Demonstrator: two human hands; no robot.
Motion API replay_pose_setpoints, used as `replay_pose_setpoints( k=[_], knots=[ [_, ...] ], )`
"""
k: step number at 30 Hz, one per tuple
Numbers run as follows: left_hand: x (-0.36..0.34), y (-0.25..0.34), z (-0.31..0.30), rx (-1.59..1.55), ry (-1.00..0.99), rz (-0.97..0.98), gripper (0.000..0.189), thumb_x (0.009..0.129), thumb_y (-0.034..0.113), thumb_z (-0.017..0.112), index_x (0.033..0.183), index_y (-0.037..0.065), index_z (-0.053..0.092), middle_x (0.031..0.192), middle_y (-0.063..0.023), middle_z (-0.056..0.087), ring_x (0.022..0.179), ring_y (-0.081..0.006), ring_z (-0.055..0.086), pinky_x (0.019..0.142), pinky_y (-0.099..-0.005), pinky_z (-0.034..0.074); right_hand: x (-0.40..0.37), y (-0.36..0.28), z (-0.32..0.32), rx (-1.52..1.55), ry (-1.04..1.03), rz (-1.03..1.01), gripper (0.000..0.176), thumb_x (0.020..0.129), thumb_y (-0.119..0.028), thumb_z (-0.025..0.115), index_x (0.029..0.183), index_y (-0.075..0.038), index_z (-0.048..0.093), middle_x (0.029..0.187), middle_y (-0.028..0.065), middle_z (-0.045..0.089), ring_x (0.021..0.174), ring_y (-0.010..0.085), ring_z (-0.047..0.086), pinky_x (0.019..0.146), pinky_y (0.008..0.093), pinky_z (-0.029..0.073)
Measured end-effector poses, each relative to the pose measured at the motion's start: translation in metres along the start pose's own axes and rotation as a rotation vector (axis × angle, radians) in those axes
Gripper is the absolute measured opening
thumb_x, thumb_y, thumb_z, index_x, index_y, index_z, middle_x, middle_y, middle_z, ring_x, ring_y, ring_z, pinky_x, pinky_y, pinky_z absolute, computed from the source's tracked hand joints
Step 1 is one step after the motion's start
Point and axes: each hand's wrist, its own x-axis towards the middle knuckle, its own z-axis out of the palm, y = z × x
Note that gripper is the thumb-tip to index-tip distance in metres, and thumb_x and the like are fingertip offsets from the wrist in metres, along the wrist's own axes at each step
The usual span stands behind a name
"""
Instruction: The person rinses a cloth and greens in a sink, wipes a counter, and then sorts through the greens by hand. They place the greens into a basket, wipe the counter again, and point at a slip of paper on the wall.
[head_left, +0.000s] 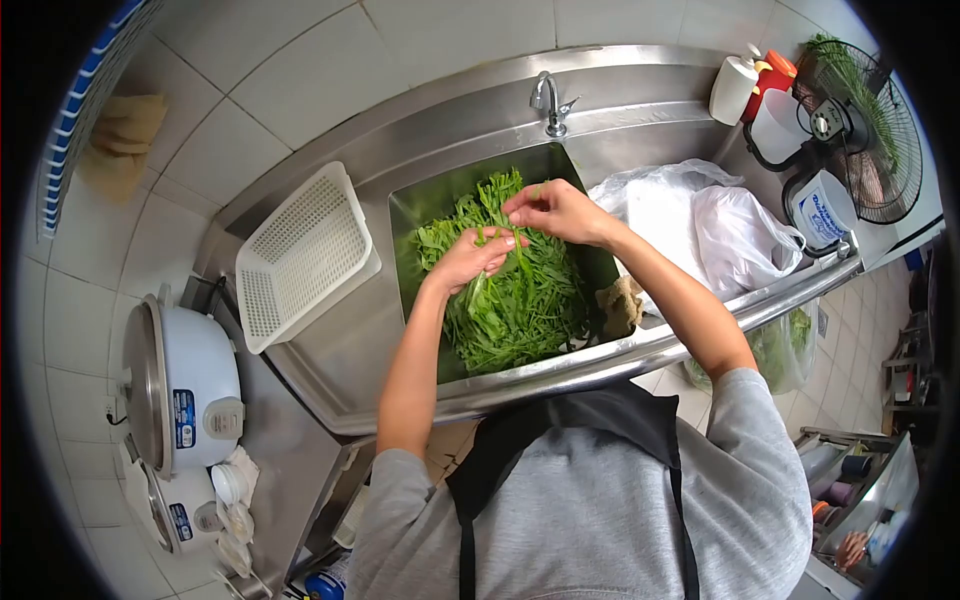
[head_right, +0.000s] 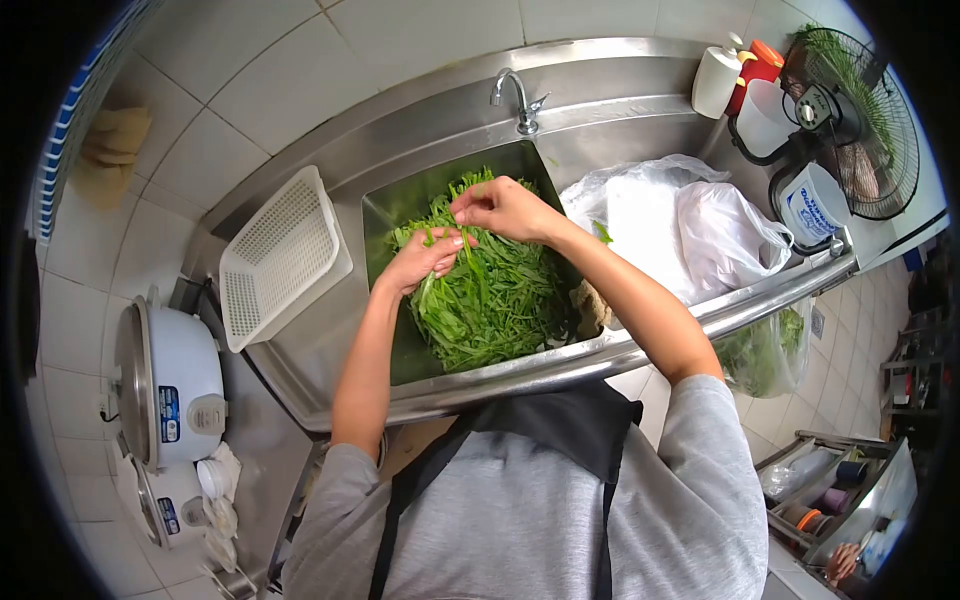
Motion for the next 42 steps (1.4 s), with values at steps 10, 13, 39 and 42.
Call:
replay_pose_setpoints(
  k=[10,13,39,42],
  knots=[
    [0.026,-0.017,-0.006,-0.118,0.031,-0.042,0.024,0.084,0.02,0.059,0.094,0.0,0.05,0.054,0.0057,0.039,0.046,-0.0032,0.034,0.044,-0.0207,0.028,0.025,0.006,-0.009,-0.064,-0.15,0.138,0.012,0.078,-0.009,0.062,0.079,0.002,0.065,0.056,0.0042,0.06,0.049,0.0071,0.053,0.048,0.0239,0.043],
    [0.031,-0.015,-0.007,-0.129,0.009,-0.051,0.025,0.084,0.02,0.06,0.096,-0.001,0.05,0.053,0.0057,0.038,0.046,-0.0033,0.034,0.044,-0.0207,0.028,0.029,0.011,-0.008,-0.103,-0.133,0.134,0.011,0.075,-0.008,0.063,0.077,0.001,0.067,0.056,0.0057,0.061,0.048,0.0086,0.054,0.047,0.0251,0.044],
    [0.055,-0.055,-0.005,0.202,0.487,-0.004,0.029,0.078,0.027,0.048,0.065,0.004,0.06,0.047,-0.0041,0.043,0.042,-0.0141,0.04,0.05,-0.0339,0.038,-0.023,0.032,0.018,-0.242,0.355,0.188,0.012,0.074,-0.01,0.062,0.081,0.0,0.066,0.068,0.0168,0.062,0.056,0.0191,0.059,0.054,0.0299,0.046],
    [0.063,-0.079,-0.015,0.115,0.538,-0.012,0.037,0.082,0.03,0.047,0.059,0.003,0.053,0.046,-0.0003,0.036,0.041,-0.0118,0.034,0.052,-0.033,0.037,-0.073,0.085,0.05,-0.377,0.101,0.062,0.016,0.071,-0.015,0.066,0.081,-0.003,0.066,0.079,0.0166,0.063,0.072,0.0241,0.062,0.066,0.0369,0.048]
  ],
)
